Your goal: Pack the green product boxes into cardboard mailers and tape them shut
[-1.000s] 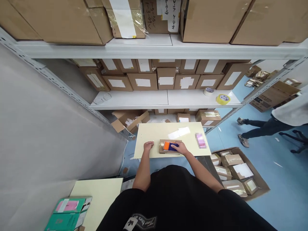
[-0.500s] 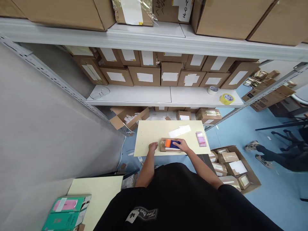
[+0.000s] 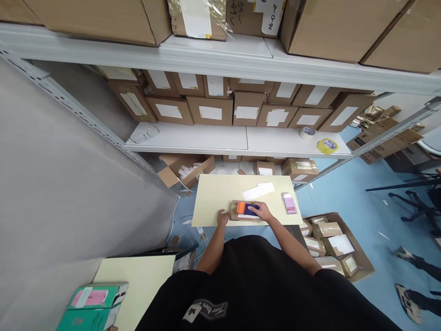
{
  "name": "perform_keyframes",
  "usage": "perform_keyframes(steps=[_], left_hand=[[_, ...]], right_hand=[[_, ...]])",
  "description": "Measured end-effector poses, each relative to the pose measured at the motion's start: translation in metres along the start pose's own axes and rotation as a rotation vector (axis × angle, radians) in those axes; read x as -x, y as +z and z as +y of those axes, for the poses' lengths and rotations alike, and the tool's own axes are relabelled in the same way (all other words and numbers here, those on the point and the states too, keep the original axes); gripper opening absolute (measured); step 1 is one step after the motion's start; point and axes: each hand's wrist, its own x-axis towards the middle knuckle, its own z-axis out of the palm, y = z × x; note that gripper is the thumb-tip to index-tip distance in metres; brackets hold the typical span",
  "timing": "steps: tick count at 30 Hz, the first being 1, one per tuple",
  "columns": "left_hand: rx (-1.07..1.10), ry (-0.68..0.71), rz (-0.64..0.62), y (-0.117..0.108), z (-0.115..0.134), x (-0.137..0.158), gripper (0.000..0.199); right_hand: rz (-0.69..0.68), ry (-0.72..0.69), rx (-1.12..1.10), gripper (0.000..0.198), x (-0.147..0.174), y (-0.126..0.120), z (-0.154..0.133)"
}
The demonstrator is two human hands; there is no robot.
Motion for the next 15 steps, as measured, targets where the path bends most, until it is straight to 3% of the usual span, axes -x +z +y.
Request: perform_keyframes(steps=[3,7,15], left_hand=[[-0.031,0.068,0.046,0.000,0.000,0.002,0.041],[-0.056,0.166,-0.011,0.007,0.007,-0.002,0.048],[-0.232,0.188,0.030,0.019,0.004,-0.004,0.048]], right_hand=[[-0.016,0.014,0.010,0.047,-0.004,-0.001,-0.001],[-0.033,0.004,0.045,0.051,-0.009,-0.005,-0.005],[-0.002,0.050,0.320,0.058,-0.006,-0.013,-0.002]])
